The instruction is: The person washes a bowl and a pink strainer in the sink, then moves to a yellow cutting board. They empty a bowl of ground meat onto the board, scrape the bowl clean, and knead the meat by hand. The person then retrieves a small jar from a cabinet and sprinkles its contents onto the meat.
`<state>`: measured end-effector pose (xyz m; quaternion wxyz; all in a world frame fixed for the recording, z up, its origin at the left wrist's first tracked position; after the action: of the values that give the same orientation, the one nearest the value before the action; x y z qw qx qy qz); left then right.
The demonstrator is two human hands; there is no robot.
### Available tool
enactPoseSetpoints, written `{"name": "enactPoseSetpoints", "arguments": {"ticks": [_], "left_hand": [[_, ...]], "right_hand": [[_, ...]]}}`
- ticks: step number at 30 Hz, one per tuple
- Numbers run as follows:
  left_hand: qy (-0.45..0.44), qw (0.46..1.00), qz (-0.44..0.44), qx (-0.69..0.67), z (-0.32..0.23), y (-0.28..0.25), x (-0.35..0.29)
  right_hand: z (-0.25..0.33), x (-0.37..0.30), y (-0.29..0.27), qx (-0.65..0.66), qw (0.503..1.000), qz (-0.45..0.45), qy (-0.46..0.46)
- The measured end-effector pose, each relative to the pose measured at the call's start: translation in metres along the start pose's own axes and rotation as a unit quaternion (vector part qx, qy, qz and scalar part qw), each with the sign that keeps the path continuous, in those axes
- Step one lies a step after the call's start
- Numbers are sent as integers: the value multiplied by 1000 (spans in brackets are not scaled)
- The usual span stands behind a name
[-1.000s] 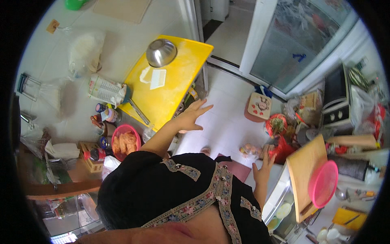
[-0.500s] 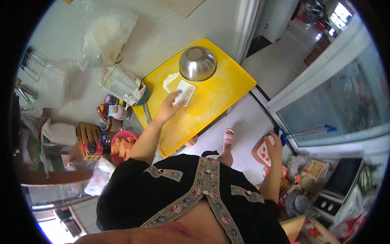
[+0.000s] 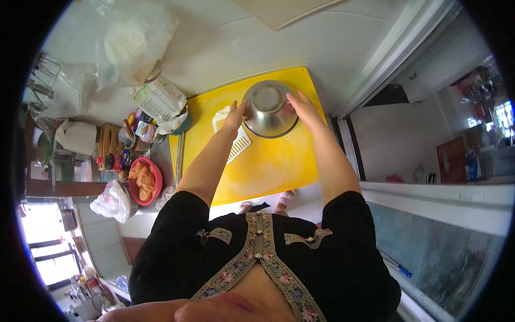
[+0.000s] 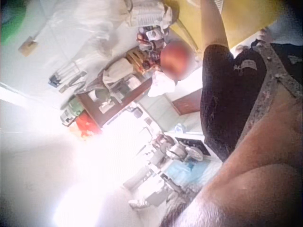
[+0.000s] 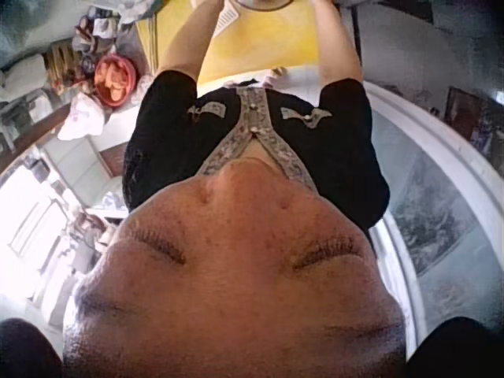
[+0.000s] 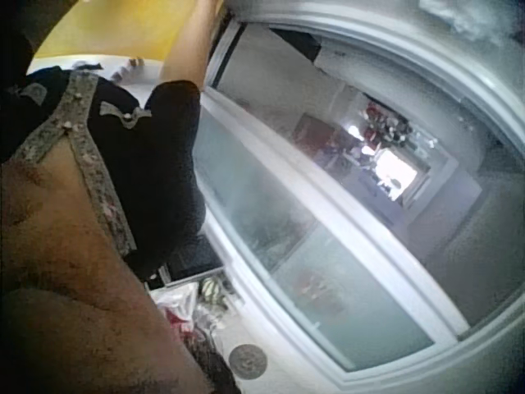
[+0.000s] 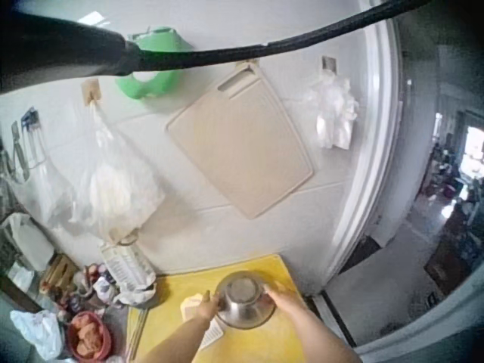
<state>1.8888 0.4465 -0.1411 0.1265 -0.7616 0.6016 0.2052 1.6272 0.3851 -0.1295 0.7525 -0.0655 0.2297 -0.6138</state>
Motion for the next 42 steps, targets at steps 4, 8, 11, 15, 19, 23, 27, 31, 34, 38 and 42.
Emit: {"name": "enactPoseSetpoints", "arguments": {"ticks": [4, 8, 11, 15, 19, 23, 27, 31, 34, 38, 42], "left_hand": [[-25, 997, -1, -80, 20, 7, 11], [-30, 996, -45, -74, 19, 20, 14], [-34, 997, -24, -72, 14, 25, 10], [-19, 998, -30, -61, 6, 31, 5], [-27, 998, -39, -40, 10, 27, 8], [7, 999, -26, -32, 8, 28, 13], [35, 998, -40, -20, 0, 33, 8], [53, 998, -33, 3, -5, 29, 4], [102, 994, -40, 13, -5, 28, 3], [162, 986, 19, -31, -60, 35, -45], [230, 969, 56, -65, -113, 42, -91]], "right_hand": [[-15, 32, 26, 56, 997, 54, 23], [-17, 42, 34, 47, 996, 65, 30], [-15, 41, 34, 36, 997, 73, -4], [-14, 36, 33, 36, 999, 21, -17], [14, 12, 28, 52, 999, 12, 2], [12, 14, 29, 76, 994, 74, 40], [12, 14, 27, 76, 996, 29, -25], [25, 7, 20, 85, 995, 20, -52], [40, -5, 15, 119, 985, -1, -124], [93, -32, -14, 111, 970, -7, -214], [152, -67, -48, -8, 957, -115, -266]]}}
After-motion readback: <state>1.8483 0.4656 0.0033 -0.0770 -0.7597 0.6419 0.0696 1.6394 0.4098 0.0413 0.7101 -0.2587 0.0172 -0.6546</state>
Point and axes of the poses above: each hand's wrist, its own x-axis towards the middle knuckle, its own y-axis out of the palm, z = x × y, the point moved 4 cm from there along x, towards the middle knuckle, and after that the axes turned 6 degrees about -x, right-handed, at the moved point
